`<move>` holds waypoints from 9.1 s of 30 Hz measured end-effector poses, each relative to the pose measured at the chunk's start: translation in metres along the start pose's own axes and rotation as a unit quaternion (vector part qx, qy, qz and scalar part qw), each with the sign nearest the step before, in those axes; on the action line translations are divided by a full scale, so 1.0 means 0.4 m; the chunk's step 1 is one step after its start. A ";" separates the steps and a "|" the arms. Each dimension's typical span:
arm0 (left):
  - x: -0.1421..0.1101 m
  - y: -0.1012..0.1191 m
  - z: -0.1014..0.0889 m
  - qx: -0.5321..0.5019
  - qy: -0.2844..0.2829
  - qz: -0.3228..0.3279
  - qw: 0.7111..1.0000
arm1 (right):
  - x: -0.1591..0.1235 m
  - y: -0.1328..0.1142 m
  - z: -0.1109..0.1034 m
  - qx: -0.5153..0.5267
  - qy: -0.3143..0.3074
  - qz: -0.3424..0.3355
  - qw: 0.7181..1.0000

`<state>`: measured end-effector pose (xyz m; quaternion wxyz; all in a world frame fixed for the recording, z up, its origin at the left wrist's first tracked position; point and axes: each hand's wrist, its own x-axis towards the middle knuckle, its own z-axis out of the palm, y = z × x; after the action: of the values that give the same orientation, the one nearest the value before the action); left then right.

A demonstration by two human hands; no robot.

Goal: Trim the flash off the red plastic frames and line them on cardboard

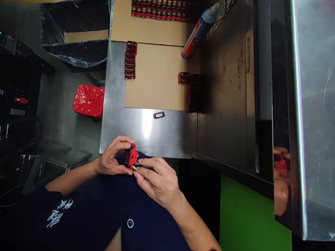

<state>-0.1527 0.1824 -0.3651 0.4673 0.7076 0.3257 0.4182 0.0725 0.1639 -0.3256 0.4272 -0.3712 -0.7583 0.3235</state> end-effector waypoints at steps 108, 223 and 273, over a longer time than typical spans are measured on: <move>0.025 -0.027 -0.010 -0.151 -0.057 -0.364 0.917 | -0.020 0.103 0.064 0.443 0.006 0.407 0.799; 0.493 -0.508 -0.181 0.360 0.331 -0.405 0.772 | -0.322 0.488 0.185 -0.103 0.221 0.393 0.887; 0.319 -0.437 0.260 0.396 -0.090 -0.186 0.895 | -0.357 0.588 0.128 -0.136 0.238 0.343 0.898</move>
<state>-0.0157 0.3120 -0.5137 0.2452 0.7949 0.5469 0.0944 0.1458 0.1562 -0.5958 0.4030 -0.7288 -0.4959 0.2459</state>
